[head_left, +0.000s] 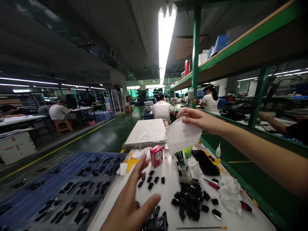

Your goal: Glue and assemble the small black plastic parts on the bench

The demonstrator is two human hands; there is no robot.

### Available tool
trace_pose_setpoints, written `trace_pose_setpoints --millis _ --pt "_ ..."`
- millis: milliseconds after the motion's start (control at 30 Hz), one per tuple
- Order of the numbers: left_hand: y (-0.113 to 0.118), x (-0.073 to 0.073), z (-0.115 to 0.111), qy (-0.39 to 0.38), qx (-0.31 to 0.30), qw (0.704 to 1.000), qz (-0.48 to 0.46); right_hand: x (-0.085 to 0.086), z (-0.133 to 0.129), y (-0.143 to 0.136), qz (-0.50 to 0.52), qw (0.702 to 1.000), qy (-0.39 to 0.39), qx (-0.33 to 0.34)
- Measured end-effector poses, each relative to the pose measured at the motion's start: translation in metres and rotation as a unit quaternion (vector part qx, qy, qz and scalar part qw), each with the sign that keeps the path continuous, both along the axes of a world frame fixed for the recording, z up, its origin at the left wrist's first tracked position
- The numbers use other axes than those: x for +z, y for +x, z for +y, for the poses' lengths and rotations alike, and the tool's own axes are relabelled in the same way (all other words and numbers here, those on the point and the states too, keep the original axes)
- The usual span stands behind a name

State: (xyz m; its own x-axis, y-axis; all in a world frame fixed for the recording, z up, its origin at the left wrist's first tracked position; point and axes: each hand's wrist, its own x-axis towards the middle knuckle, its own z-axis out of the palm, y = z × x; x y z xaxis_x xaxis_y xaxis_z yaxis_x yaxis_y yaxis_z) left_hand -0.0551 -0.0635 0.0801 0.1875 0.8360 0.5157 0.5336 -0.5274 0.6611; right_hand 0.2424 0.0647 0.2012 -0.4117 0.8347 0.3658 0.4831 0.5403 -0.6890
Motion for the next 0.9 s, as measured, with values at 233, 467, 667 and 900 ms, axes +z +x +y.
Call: trace_pose_setpoints --millis 233,467,667,900 --pt "0.073 0.004 0.032 0.229 -0.016 0.971 -0.062 -0.003 -0.042 -0.019 0.028 0.995 -0.073 0.066" --pt "0.045 0.014 0.018 0.172 -0.087 0.981 0.018 -0.043 -0.051 -0.025 -0.065 0.992 -0.045 0.101" --pt "0.03 -0.005 0.022 0.104 0.023 0.993 0.04 -0.098 -0.082 -0.051 -0.079 0.982 -0.028 0.167" --pt "0.02 -0.012 0.077 -0.037 0.026 0.999 0.02 -0.116 -0.009 -0.066 -0.08 0.991 -0.074 0.078"
